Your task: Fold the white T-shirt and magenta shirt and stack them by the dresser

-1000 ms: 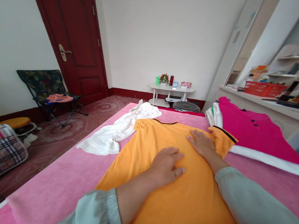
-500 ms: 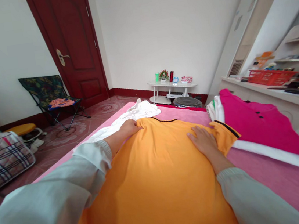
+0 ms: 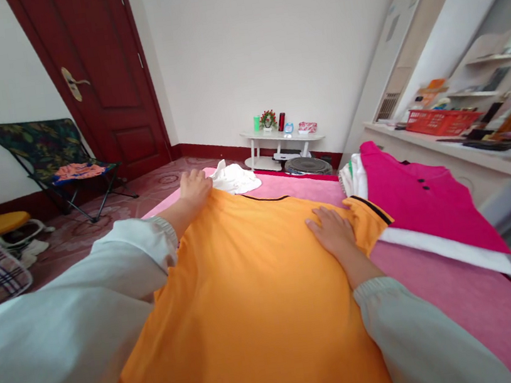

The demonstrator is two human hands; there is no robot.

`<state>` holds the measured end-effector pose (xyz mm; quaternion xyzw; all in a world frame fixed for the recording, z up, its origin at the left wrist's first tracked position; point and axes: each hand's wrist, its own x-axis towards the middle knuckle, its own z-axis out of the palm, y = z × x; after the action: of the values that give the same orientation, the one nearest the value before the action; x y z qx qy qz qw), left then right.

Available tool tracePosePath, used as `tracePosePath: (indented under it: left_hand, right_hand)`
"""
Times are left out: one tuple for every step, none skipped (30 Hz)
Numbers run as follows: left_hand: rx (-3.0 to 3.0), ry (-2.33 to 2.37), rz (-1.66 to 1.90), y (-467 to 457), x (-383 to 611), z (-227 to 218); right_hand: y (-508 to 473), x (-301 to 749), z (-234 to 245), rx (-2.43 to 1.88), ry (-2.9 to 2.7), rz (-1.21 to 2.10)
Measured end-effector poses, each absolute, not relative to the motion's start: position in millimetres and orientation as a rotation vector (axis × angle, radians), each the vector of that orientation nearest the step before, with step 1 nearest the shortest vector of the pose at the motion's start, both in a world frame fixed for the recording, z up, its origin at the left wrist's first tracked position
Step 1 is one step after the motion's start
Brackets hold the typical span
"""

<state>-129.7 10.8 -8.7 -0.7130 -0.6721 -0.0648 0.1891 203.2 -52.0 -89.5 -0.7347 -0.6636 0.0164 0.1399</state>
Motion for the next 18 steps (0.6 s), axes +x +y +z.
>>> tracePosePath:
  left_hand:
    - [-2.017, -1.855, -0.235, 11, -125, -12]
    - [-2.046, -1.837, -0.285, 12, -119, -15]
    - [-2.091, -1.829, -0.324, 12, -112, -19]
    - [-2.146, -1.824, -0.344, 13, -106, -22]
    - [-2.198, -1.819, -0.338, 13, -100, -26]
    - [-2.242, -1.816, -0.309, 14, -94, -29]
    - [-2.269, -1.817, -0.270, 14, -90, -33]
    - [-2.276, -1.826, -0.231, 15, -88, -37]
    - [-2.271, -1.845, -0.196, 17, -87, -40]
    - [-2.258, -1.872, -0.170, 19, -87, -43]
    - [-2.243, -1.896, -0.155, 21, -88, -45]
    - [-2.230, -1.914, -0.145, 23, -88, -45]
    - [-2.221, -1.926, -0.139, 25, -89, -45]
    - [-2.205, -1.934, -0.130, 27, -89, -44]
    - [-2.179, -1.939, -0.118, 29, -89, -42]
    - [-2.143, -1.944, -0.096, 31, -88, -40]
    - [-2.109, -1.953, -0.062, 33, -86, -38]
    - [-2.083, -1.967, -0.020, 34, -84, -35]
  right_hand:
    - [-52, 203, -89, -2.118, -1.915, 0.047]
    - [-53, 203, -89, -2.117, -1.911, 0.047]
    - [-53, 203, -89, -2.115, -1.910, 0.046]
    - [-53, 203, -89, -2.112, -1.910, 0.044]
    - [-53, 203, -88, -2.107, -1.909, 0.038]
    - [-53, 203, -88, -2.098, -1.910, 0.025]
    - [-53, 203, -87, -2.089, -1.909, 0.002]
    - [-52, 204, -86, -2.082, -1.904, -0.036]
    - [-50, 204, -85, -2.079, -1.894, -0.088]
    - [-47, 204, -84, -2.079, -1.884, -0.148]
    - [-44, 204, -82, -2.080, -1.873, -0.210]
    - [-40, 204, -81, -2.084, -1.861, -0.270]
    - [-35, 203, -79, -2.091, -1.849, -0.324]
    - [-30, 203, -78, -2.098, -1.841, -0.371]
    - [-25, 202, -76, -2.105, -1.838, -0.410]
    - [-20, 202, -75, -2.112, -1.839, -0.439]
    - [-15, 201, -74, -2.121, -1.851, -0.447]
    - [-11, 201, -74, -2.134, -1.887, -0.421]
